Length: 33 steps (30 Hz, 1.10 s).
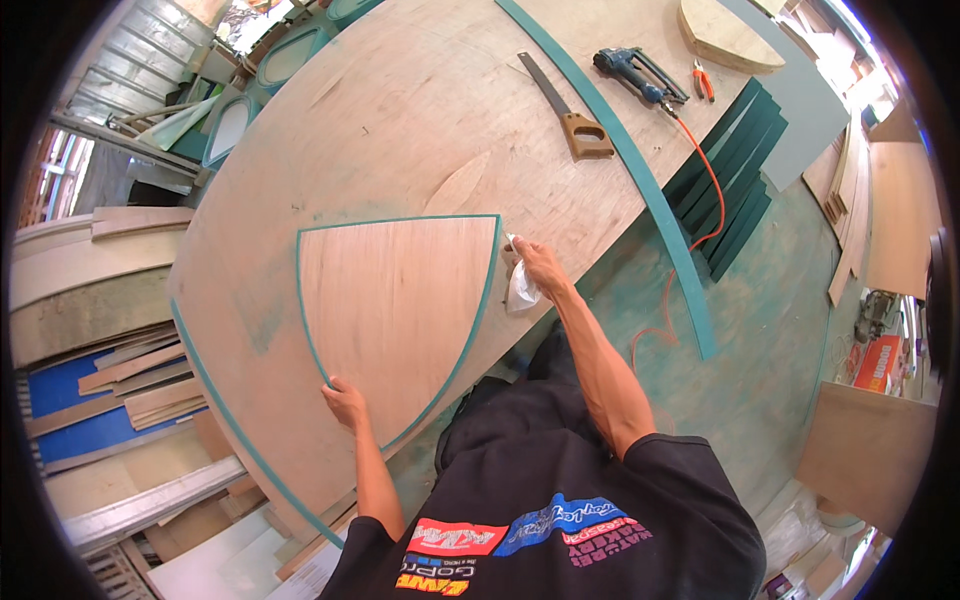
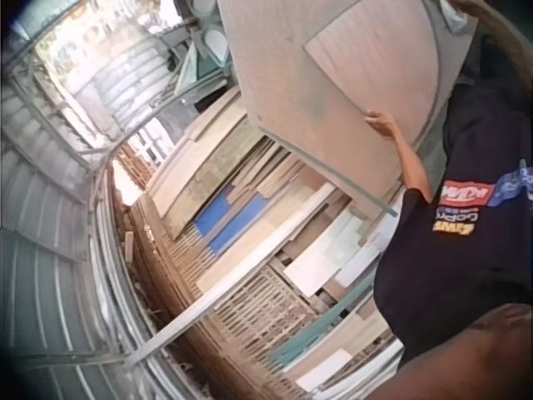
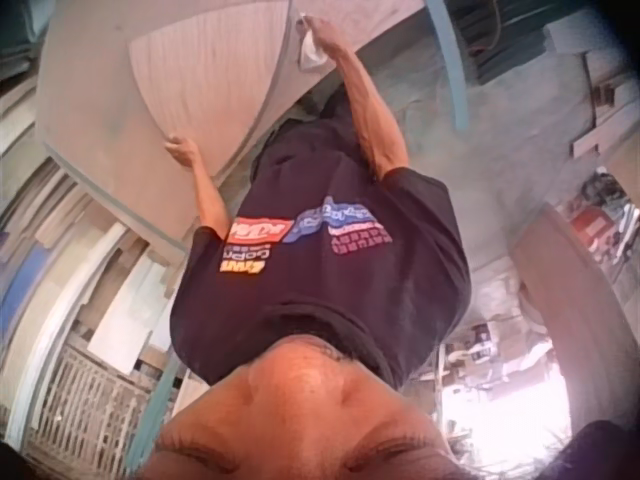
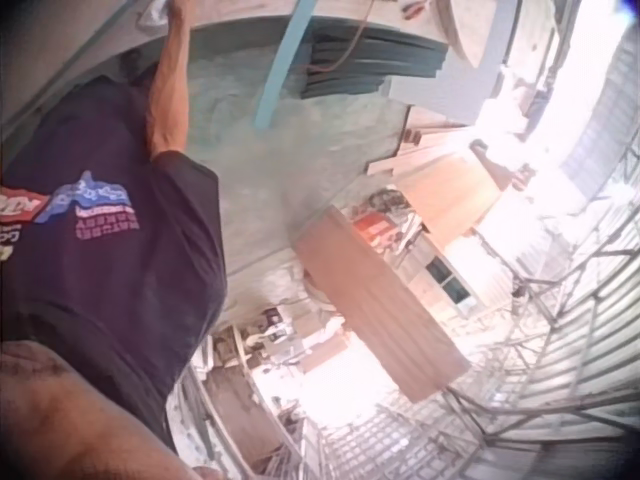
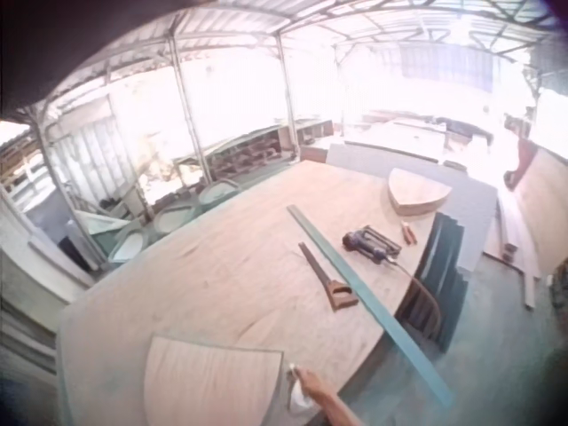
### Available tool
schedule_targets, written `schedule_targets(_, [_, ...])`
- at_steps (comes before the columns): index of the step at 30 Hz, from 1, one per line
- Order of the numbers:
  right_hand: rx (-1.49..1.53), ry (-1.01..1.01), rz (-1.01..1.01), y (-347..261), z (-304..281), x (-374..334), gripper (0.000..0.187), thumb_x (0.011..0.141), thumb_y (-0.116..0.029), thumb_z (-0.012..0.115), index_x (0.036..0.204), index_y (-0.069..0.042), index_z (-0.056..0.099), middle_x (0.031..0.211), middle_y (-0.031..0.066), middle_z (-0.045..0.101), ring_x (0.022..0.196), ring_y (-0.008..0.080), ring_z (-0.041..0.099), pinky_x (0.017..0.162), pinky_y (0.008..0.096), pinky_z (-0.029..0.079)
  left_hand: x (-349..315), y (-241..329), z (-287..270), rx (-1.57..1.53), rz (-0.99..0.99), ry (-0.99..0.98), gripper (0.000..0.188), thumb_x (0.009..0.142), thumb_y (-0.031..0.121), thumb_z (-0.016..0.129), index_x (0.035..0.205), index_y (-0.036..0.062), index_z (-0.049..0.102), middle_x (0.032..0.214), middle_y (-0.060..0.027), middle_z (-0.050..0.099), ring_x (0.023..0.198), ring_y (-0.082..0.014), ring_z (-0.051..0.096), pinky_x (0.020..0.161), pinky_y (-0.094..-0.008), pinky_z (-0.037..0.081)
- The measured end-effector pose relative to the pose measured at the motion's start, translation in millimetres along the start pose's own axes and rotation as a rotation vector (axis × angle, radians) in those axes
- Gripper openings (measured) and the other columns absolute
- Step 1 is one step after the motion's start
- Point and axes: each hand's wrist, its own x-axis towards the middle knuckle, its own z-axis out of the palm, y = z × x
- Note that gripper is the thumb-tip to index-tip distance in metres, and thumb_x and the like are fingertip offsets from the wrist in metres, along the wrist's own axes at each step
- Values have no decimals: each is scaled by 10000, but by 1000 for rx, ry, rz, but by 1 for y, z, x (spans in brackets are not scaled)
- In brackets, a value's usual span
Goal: The person applies decorative edging to a wooden panel by cutting a length of green edging strip with a hand saw, cleaning the edge of the panel with a cloth, and then securing the strip to the panel using a pneumatic nail gun.
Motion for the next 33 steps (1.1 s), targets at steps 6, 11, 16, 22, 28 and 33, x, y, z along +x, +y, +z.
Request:
schedule_targets(6, [-136, 70, -146, -5, 7, 17, 372, 1026, -321, 584, 1091, 11, 738, 659, -23, 533, 542, 77, 456, 481, 299, 353, 1, -6, 1, 16, 21, 67, 551, 1045, 474, 346, 1214, -8, 553, 1221, -253, 634, 1122, -443, 601, 921, -538, 477])
schedule_targets(11, [-279, 156, -253, 1, 13, 30, 351, 1008, -281, 598, 1082, 36, 730, 706, 21, 598, 595, 121, 521, 553, 331, 425, 0, -7, 10, 33, 3, 61, 553, 1044, 464, 361, 1217, -25, 556, 1230, -264, 630, 1132, -449, 596, 933, -537, 470])
schedule_targets(16, [-216, 174, -167, -2, 17, 24, 349, 994, -260, 609, 1100, 53, 724, 728, 44, 628, 617, 150, 546, 590, 368, 454, 3, -9, 9, 53, 20, 57, 558, 1044, 464, 361, 1236, -24, 553, 1245, -255, 631, 1141, -445, 595, 930, -530, 474])
schedule_targets(22, [-57, 133, 2, 8, 10, 7, 364, 1007, -283, 607, 1047, 51, 746, 646, 2, 552, 579, 99, 478, 523, 329, 383, -1, 3, 10, 34, -3, 26, 578, 1047, 473, 341, 1244, -29, 548, 1263, -246, 623, 1150, -445, 589, 929, -527, 473])
schedule_targets(28, [9, 100, 67, 18, 22, -27, 380, 1017, -295, 598, 1047, 53, 747, 695, 4, 577, 599, 102, 488, 538, 322, 398, 13, -19, 15, 29, 47, 7, 578, 1046, 474, 347, 1197, -47, 546, 1207, -293, 623, 1103, -479, 592, 912, -546, 468])
schedule_targets(33, [1, 100, 75, 53, 30, -50, 371, 1038, -330, 578, 1109, -10, 752, 693, -30, 579, 551, 68, 451, 494, 287, 358, 10, -11, 7, 1, 82, -103, 641, 1030, 507, 358, 1237, -74, 535, 1178, -343, 629, 1078, -521, 600, 929, -556, 462])
